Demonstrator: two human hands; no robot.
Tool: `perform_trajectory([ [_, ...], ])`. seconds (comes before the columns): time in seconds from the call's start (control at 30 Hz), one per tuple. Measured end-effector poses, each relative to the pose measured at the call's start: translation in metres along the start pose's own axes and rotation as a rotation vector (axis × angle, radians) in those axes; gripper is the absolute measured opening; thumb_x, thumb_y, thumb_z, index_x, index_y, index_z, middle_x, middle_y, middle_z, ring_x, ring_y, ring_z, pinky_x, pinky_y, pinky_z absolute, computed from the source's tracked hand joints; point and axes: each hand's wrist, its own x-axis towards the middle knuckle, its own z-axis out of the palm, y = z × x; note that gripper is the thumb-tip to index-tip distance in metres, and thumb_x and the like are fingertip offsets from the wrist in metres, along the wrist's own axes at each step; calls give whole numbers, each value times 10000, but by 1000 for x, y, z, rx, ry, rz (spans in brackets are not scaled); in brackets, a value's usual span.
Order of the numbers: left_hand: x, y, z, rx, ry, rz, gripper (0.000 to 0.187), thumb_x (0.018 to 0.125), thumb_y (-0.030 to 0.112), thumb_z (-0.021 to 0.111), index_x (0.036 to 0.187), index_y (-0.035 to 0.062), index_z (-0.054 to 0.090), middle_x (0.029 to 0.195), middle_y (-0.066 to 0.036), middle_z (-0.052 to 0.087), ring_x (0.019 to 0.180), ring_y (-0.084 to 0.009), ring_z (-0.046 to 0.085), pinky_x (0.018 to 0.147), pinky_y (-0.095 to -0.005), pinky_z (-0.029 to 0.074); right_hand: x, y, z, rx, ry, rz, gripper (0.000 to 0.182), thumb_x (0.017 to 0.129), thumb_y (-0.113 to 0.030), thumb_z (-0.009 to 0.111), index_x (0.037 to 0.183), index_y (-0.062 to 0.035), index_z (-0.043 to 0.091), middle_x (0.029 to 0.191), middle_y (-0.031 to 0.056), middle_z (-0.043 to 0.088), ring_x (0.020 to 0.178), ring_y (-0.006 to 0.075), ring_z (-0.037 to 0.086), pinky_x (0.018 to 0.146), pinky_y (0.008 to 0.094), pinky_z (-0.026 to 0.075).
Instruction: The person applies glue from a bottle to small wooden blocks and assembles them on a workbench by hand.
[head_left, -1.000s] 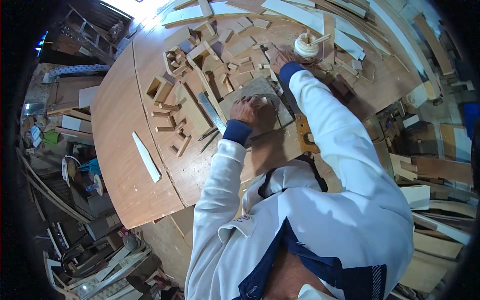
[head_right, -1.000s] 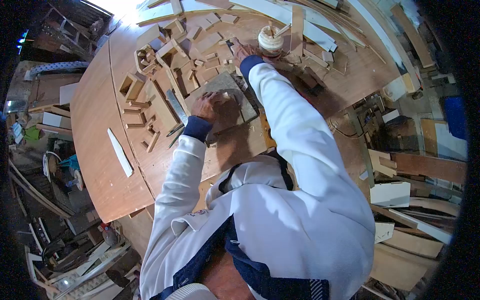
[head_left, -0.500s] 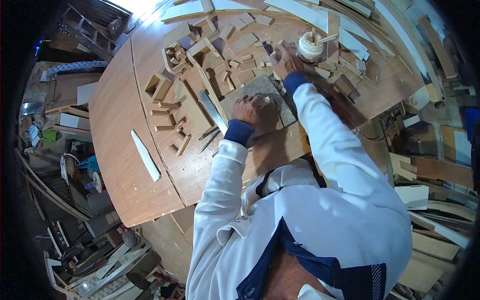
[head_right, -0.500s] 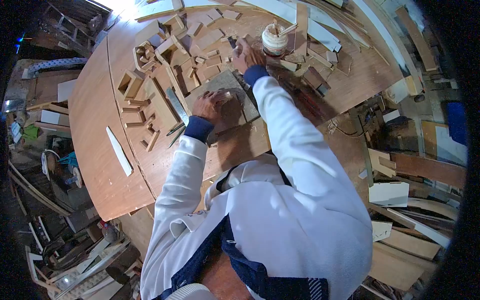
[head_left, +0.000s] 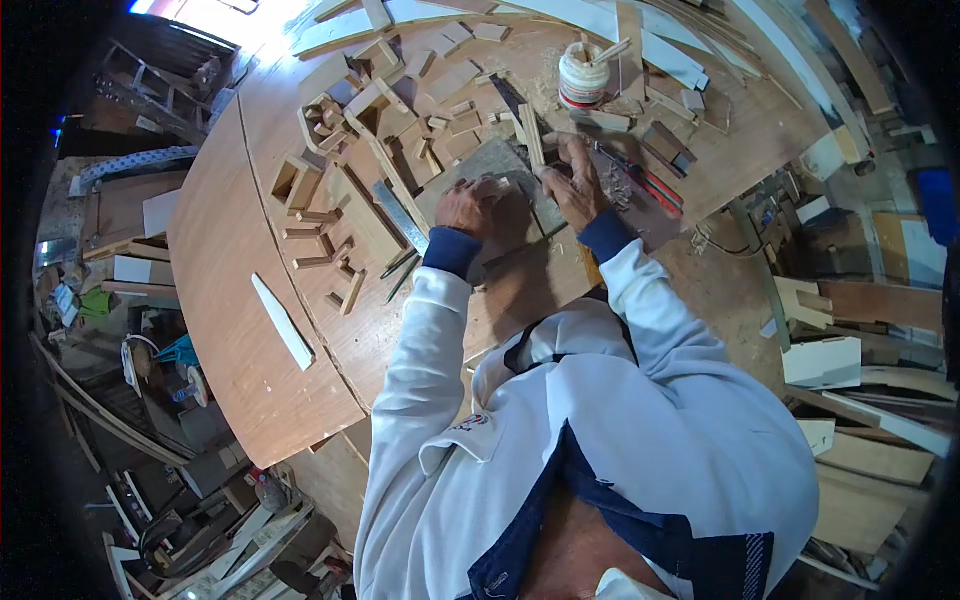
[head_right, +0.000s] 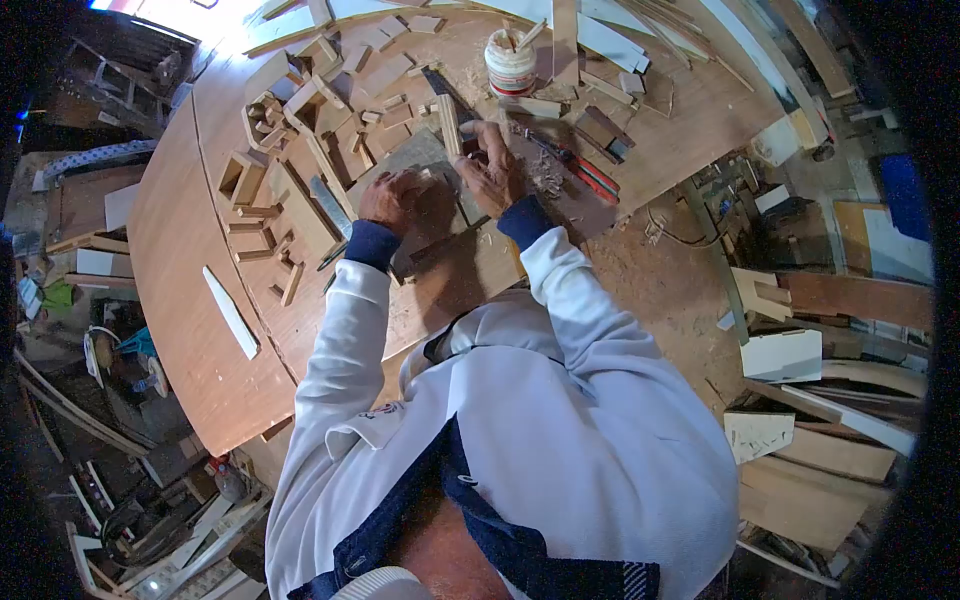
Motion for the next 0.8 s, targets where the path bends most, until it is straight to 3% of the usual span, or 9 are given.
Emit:
perform_trajectory([
  [0.1,1,-2,-1,13,-41,8,247,777,208,571,1012,169,638,1028,-116,638,1013,-346,560,866,-420,462,-9,-7,-4,123,-69,61,372,766,-155,583,1103,-27,493,1002,131,557,963,239,547,844,352,438],
  [0.17,1,-9,5,9,-41,12,256,776,216,573,1019,170,637,1018,-128,636,1006,-349,561,863,-422,464,-14,-2,-3,184,-75,91,353,761,-147,581,1083,-23,510,970,111,567,916,223,558,811,340,453],
  [0.27,3,-4,-1,23,-47,15,242,774,197,566,997,139,642,977,-145,638,950,-360,571,829,-425,473,-11,15,-8,105,6,11,367,754,-164,590,1083,-19,513,926,139,588,882,262,586,782,362,470],
  [0.33,4,-1,-5,36,-51,23,220,775,169,557,966,108,647,945,-150,642,901,-368,580,799,-427,481,-5,18,-23,-343,79,-92,368,748,-171,585,1082,-30,521,915,188,597,876,328,593,774,398,478],
  [0.43,6,-5,-3,33,-80,8,266,766,176,567,1009,103,646,909,-178,637,884,-373,582,779,-430,485,5,11,-47,-636,41,-42,354,748,-190,568,1072,-53,530,914,213,599,877,385,583,765,438,475],
  [0.5,5,-7,-2,49,-85,-20,277,775,228,569,1038,174,637,967,-175,624,930,-367,581,817,-439,481,8,18,-56,-696,67,-100,307,748,-204,554,1022,-68,531,940,196,596,867,391,581,756,454,475],
  [0.6,6,-9,-3,45,-108,32,308,776,237,569,1074,178,620,977,-195,617,931,-374,581,810,-443,482,13,25,-65,-828,32,-132,278,735,-206,564,970,-63,520,954,195,588,863,387,579,742,458,475],
  [0.73,5,-6,-1,53,-31,1,340,767,172,579,1098,103,619,937,-214,625,842,-390,595,756,-438,492,17,19,-74,-894,-34,-33,274,718,-189,575,953,-63,514,997,179,570,886,367,570,754,446,476],
  [0.8,5,-8,1,23,-93,-102,378,775,251,576,1149,198,575,1026,-191,612,948,-363,583,848,-440,457,22,27,-80,-920,-37,-14,279,715,-187,577,960,-65,520,1019,174,562,906,358,567,760,443,477],
])
